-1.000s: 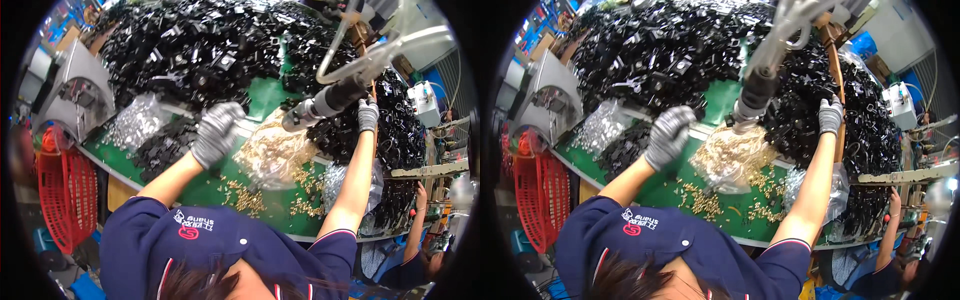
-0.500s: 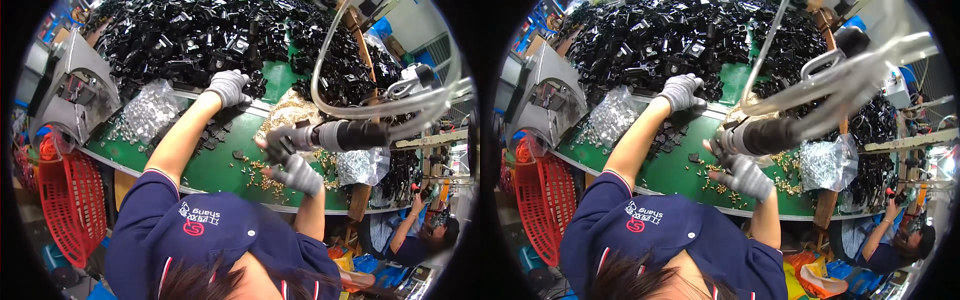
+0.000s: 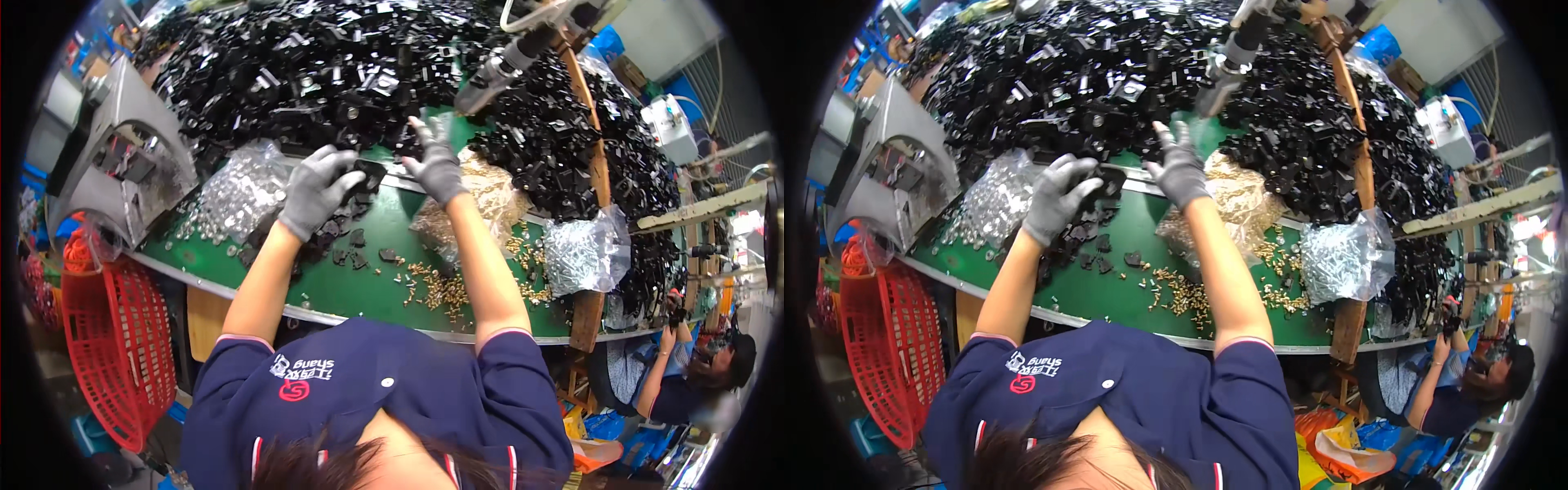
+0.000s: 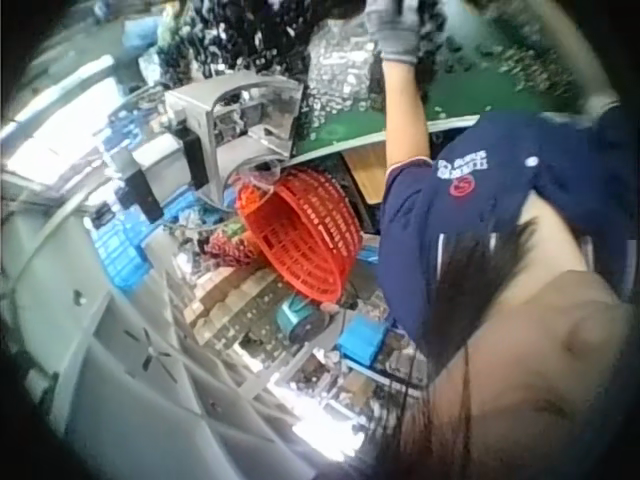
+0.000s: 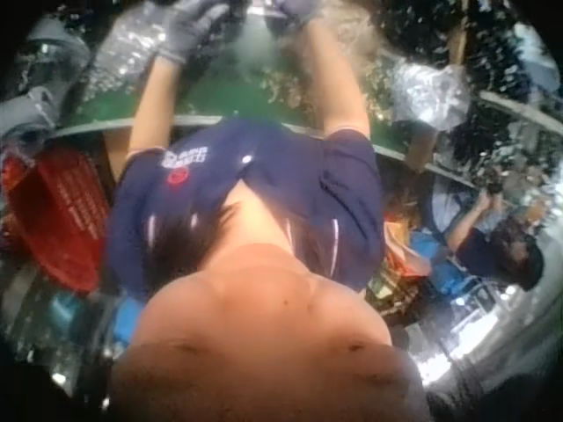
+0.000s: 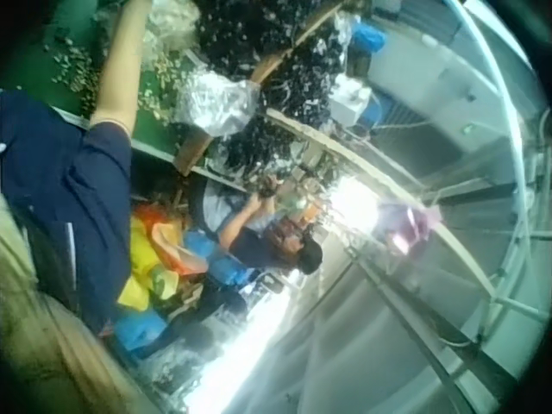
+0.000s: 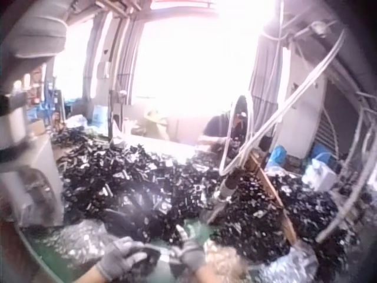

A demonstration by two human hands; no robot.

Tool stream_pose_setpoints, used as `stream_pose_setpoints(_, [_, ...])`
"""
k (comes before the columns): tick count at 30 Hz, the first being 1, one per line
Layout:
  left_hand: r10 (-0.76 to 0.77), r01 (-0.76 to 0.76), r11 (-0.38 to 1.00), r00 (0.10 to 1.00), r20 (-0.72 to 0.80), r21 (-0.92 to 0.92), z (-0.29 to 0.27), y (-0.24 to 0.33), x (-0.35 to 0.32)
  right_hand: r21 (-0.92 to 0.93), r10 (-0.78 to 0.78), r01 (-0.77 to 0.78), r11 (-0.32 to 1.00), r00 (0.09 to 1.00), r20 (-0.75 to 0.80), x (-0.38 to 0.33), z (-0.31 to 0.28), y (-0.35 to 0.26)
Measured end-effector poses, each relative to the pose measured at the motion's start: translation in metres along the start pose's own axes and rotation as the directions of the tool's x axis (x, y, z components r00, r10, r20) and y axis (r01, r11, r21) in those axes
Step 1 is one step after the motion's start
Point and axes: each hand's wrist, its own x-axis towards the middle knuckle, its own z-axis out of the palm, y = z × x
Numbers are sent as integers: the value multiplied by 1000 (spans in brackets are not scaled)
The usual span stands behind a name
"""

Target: Assembling small metal inserts into black plastic components at a factory workstation using a pneumatic tool.

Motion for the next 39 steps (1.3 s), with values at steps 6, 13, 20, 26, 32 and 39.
stream_pose_setpoints(6, [-173, 173, 982, 985, 3, -80, -1, -15, -42, 108, 156, -181, 978, 965, 211, 38, 10, 19])
stream_pose_setpoints(13, [-96, 93, 995, 943, 319, 26, -7, 18, -40, 91, 203, -182, 979, 901, -384, 41, -1, 91])
stream_pose_setpoints(20, [-87, -64, 971, 805, 587, 232, -10, 55, -54, -63, 175, -192, 979, 962, -209, 35, -1, 95])
stream_pose_setpoints(26, [-301, 153, 946, 734, 609, 284, 8, 44, -65, -19, 23, -26, 999, 994, -106, 8, -21, 62])
stream_pose_setpoints(32, [-234, 351, 846, 921, 311, -402, -21, 32, -82, 748, -20, -206, 630, 959, 281, -92, -89, -58])
stream_pose_setpoints(39, [-156, 403, 897, 671, 725, -180, -22, 40, -111, 634, -232, -40, 772, 911, 340, -169, -85, -119])
